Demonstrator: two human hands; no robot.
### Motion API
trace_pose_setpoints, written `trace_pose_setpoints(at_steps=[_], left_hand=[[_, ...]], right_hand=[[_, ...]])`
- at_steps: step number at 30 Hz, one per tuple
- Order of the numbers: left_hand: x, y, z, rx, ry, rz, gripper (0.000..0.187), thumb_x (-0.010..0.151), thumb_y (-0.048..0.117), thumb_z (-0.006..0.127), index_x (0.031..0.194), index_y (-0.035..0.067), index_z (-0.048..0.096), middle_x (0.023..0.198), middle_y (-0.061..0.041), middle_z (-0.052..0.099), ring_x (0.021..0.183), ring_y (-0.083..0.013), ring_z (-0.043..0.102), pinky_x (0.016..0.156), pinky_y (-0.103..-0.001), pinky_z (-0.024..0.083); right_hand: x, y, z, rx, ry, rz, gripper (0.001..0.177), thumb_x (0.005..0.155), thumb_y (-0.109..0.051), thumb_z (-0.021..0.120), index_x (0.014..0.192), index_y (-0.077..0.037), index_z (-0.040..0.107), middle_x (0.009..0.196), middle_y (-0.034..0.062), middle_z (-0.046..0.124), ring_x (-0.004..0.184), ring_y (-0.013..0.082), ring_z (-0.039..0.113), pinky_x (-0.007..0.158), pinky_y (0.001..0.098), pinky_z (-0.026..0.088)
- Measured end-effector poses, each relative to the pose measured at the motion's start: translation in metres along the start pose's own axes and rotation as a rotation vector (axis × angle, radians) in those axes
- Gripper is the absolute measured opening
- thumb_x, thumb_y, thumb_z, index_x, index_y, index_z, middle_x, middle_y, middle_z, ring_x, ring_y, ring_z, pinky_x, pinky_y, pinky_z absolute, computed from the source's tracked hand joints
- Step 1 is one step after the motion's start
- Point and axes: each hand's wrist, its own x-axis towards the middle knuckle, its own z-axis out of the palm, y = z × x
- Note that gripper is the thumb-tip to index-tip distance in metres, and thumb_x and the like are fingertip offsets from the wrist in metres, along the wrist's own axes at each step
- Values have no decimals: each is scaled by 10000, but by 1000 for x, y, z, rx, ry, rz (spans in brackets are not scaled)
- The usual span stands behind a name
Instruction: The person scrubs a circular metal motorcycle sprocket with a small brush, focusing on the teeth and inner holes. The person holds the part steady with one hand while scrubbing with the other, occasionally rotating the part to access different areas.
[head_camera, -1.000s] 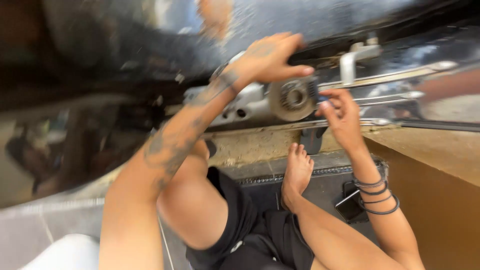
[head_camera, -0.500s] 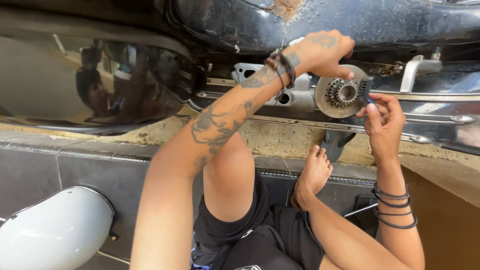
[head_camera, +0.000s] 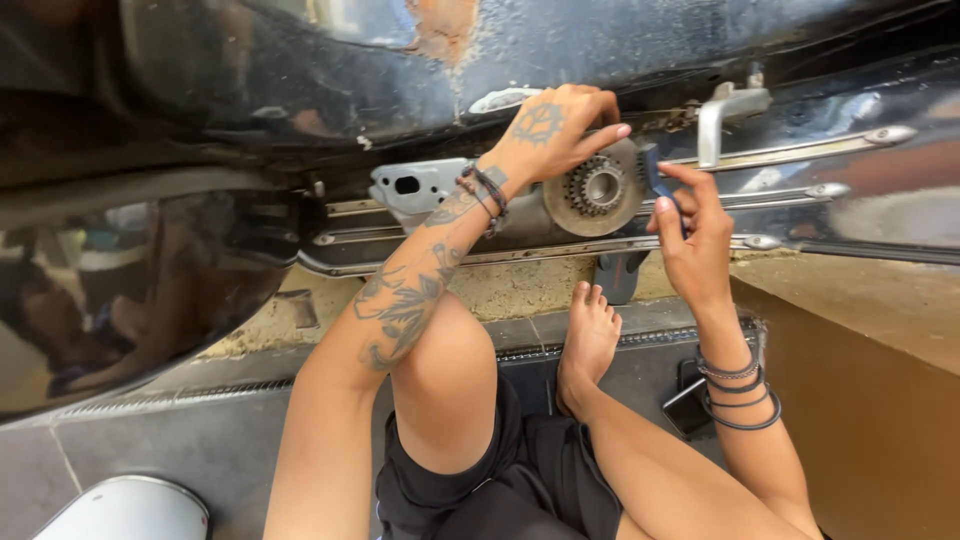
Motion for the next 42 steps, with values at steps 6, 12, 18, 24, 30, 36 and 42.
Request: trace_pose_setpoints(at_steps=[6,12,18,24,30,36,42], left_hand=[[6,-10,-4,-56,-260,-66,217,856,282,777,900,70,759,811,-53,767,622,-223,688,572,-345,531],[5,-7,-13,-149,-300,-106,198,825,208,799,931,46,761,666,-24,684,504,-186,565,514,-313,446],[3,-14,-6,-213,-272,-79,200,815,212,838,893,41,769,623,-12,642,470,-152,503,480,-282,408],[-2,-16,-2,-215,-227,-112,189,861,189,788,856,17,708,624,-33,647,478,-162,532,493,-285,440],[-3,-17,-1,-196,-224,-185,169,875,177,775,830,26,713,588,-22,635,462,-144,519,477,-268,435],[-7,-21,1,-203,-249,-244,191,889,217,763,844,45,693,625,-18,641,490,-140,532,490,-273,441],[-4,-19,2,-199,-237,-205,193,863,182,784,803,32,677,606,-21,630,479,-154,538,498,-289,446]], right_hand=[[-3,-22,-7,-200,-47,20,415,952,16,588,1362,-51,584,662,20,690,470,83,467,471,218,324],[-4,-35,-13,-325,-101,-33,469,920,2,604,1387,-33,595,556,5,647,402,109,414,442,244,340],[-9,-43,-7,-589,-72,-85,446,902,-37,638,1347,-25,601,519,59,531,381,250,444,441,409,393],[-2,-44,-6,-569,-101,-65,452,903,-39,616,1348,8,557,507,49,517,390,245,476,468,400,413],[-7,-56,-27,-698,-312,75,492,860,-108,644,1348,-135,584,462,92,569,387,302,534,463,443,413],[-8,-44,-32,-772,-317,-16,331,876,-140,693,1196,-151,610,596,13,659,464,275,607,479,404,408],[-10,-45,-18,-749,-309,-115,299,873,-135,688,1168,-135,638,555,79,600,433,289,553,465,409,389]])
